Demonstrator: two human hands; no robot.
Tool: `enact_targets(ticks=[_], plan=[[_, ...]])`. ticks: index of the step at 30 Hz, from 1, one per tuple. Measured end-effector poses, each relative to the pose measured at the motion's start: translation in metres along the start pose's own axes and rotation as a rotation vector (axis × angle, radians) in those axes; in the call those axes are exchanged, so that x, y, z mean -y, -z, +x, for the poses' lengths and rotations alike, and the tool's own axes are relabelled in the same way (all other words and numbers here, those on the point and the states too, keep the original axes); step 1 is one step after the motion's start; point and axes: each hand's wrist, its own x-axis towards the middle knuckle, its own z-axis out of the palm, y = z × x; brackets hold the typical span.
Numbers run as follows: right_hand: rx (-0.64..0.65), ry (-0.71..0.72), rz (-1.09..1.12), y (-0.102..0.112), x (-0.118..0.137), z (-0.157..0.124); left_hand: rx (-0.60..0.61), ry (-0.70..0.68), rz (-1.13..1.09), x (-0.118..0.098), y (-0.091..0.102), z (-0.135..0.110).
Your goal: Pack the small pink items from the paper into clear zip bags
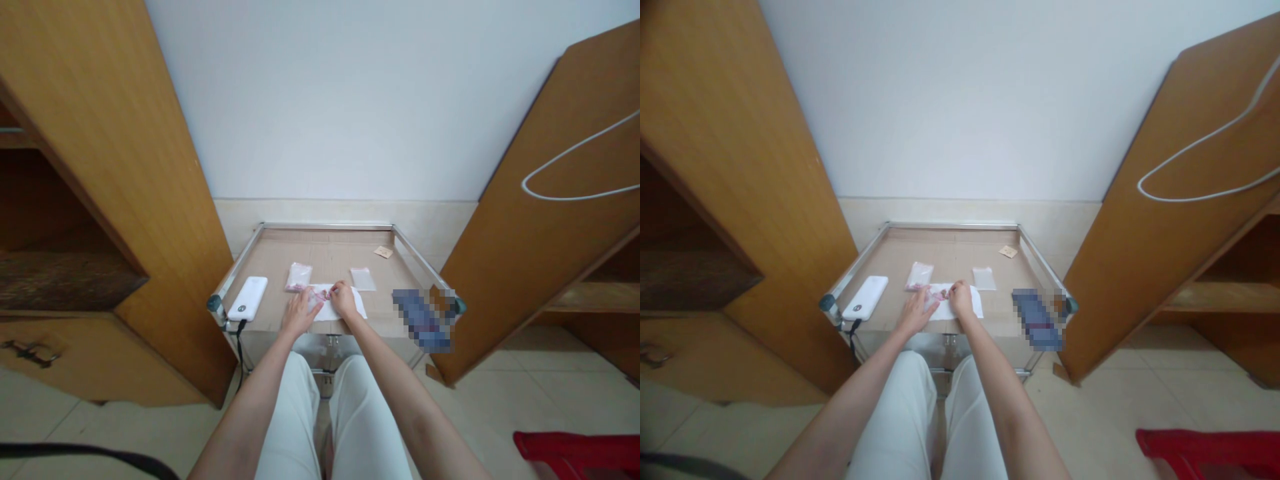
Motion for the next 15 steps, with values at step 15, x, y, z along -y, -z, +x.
enact_targets(ticks=[15], plan=[[-0.035,0.177,0.332,0.010,0.037,-0.012,0.000,-0.004,0.007,-0.003,0.005,-0.001]])
